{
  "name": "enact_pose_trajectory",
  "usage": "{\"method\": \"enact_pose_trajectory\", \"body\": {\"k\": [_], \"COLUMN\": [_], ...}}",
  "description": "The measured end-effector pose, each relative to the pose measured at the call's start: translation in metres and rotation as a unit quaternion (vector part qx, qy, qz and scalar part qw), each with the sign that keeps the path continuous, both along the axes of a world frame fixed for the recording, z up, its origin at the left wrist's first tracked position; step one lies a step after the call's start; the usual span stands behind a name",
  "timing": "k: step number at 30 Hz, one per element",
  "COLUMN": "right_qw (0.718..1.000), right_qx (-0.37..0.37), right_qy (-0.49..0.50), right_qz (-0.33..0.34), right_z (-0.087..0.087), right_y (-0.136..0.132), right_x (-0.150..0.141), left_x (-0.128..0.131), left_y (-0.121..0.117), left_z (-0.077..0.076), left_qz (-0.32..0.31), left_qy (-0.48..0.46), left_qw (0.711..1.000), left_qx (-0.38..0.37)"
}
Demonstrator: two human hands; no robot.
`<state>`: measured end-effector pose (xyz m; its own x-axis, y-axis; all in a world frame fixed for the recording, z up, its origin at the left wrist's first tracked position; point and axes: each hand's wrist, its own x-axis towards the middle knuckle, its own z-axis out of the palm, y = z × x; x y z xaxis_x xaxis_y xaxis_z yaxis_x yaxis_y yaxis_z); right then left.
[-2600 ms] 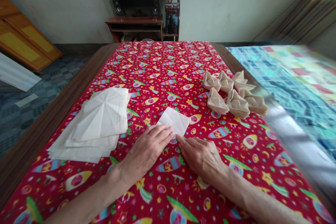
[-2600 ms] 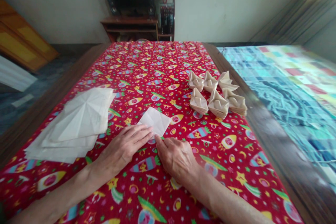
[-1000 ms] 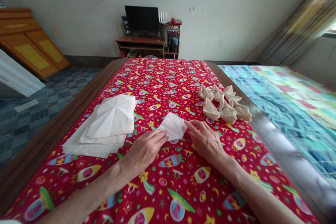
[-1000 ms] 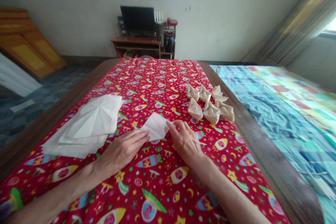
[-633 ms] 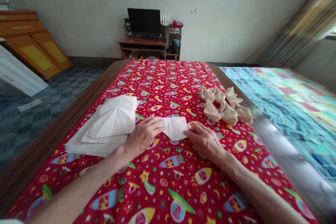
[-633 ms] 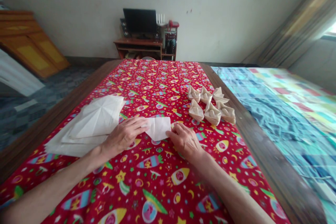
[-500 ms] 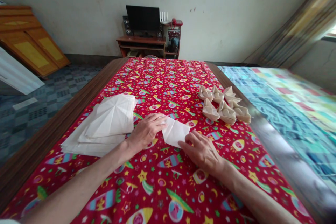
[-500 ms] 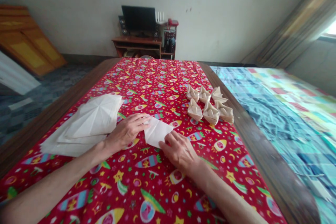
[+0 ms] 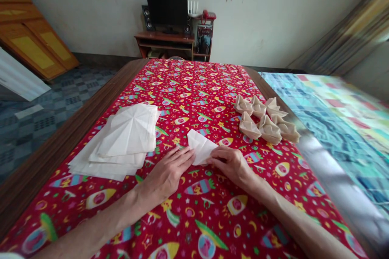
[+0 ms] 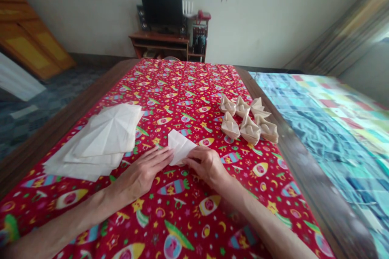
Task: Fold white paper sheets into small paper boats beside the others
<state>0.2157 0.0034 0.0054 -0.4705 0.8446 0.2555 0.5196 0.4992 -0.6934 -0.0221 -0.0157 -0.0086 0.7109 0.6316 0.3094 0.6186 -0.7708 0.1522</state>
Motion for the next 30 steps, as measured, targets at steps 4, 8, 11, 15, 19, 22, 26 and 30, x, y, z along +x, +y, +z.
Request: {"method": "enact_pose_trajectory", "body": {"k": [4, 8, 11, 15, 19, 22, 26, 30], "right_qw": [0.995, 0.989, 0.987, 0.986, 0.981, 0.980, 0.978, 0.976], "right_qx": [0.008, 0.035, 0.043, 0.053, 0.067, 0.071, 0.070, 0.076], "right_qy": [-0.048, -0.087, -0.105, -0.124, -0.151, -0.160, -0.170, -0.182], "right_qz": [-0.082, -0.117, -0.111, -0.103, -0.101, -0.097, -0.098, -0.096], "right_z": [-0.002, -0.003, -0.002, -0.001, 0.000, 0.001, 0.003, 0.003], "right_y": [0.007, 0.011, 0.013, 0.013, 0.013, 0.013, 0.013, 0.013], "right_x": [-0.005, -0.008, -0.010, -0.011, -0.011, -0.012, -0.013, -0.014], "left_x": [0.001, 0.001, 0.001, 0.001, 0.003, 0.004, 0.004, 0.005], "left_y": [-0.001, -0.002, -0.002, -0.002, -0.005, -0.006, -0.007, -0.008], "left_z": [0.000, 0.001, 0.000, -0.002, 0.001, 0.005, 0.006, 0.006], "left_qz": [0.002, 0.000, -0.001, 0.002, 0.015, 0.015, 0.012, 0.008], "left_qy": [-0.007, -0.027, -0.044, -0.053, -0.044, -0.023, -0.015, 0.003], "left_qw": [1.000, 1.000, 0.999, 0.998, 0.998, 0.999, 0.999, 1.000], "left_qx": [0.001, -0.004, -0.012, -0.022, -0.029, -0.035, -0.028, -0.021]}}
